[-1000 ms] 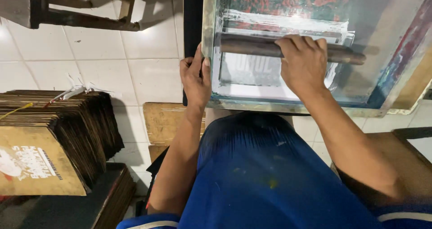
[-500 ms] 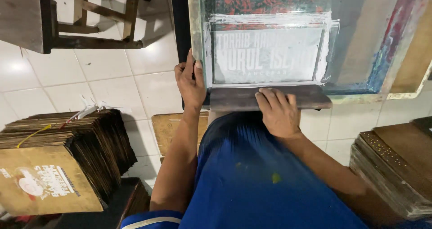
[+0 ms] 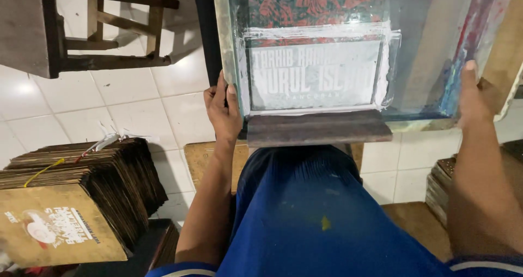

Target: Manually screen printing a white design onto black t-shirts using a squeegee and screen frame.

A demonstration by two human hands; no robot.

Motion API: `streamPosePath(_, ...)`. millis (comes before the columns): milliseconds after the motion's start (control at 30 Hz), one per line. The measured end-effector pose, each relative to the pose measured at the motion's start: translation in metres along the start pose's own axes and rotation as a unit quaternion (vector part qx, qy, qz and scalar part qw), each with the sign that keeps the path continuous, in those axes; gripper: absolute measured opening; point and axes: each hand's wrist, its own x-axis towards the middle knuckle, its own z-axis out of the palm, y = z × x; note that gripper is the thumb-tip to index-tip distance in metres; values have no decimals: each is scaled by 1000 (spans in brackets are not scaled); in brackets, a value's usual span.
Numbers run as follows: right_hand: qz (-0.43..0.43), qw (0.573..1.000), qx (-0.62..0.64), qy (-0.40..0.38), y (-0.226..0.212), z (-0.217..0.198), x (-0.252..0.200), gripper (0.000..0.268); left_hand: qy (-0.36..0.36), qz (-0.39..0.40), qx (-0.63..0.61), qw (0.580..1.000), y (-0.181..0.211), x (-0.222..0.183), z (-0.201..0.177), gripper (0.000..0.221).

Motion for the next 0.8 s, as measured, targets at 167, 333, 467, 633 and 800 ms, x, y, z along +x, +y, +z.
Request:
streamPosePath(167, -107, 975, 184, 71, -19, 23, -17, 45, -10, -24, 0, 1000, 4, -1, 0, 52)
streamPosePath(333, -64, 970, 215, 98, -1, 32, -8, 72, 4, -8, -5, 1000, 0, -5, 1, 50)
streamPosePath(467, -45, 955, 255, 143, 15, 36, 0, 68, -9, -46, -31, 998, 4, -10, -7, 54)
streamPosePath(633, -77, 945, 277, 160, 40, 10, 4, 62, -3, -37, -67, 997, 21, -9, -9, 51)
streamPosePath(800, -1, 920, 391, 15, 29, -46, -38, 48, -37, 76, -155, 984, 74, -17, 26, 42)
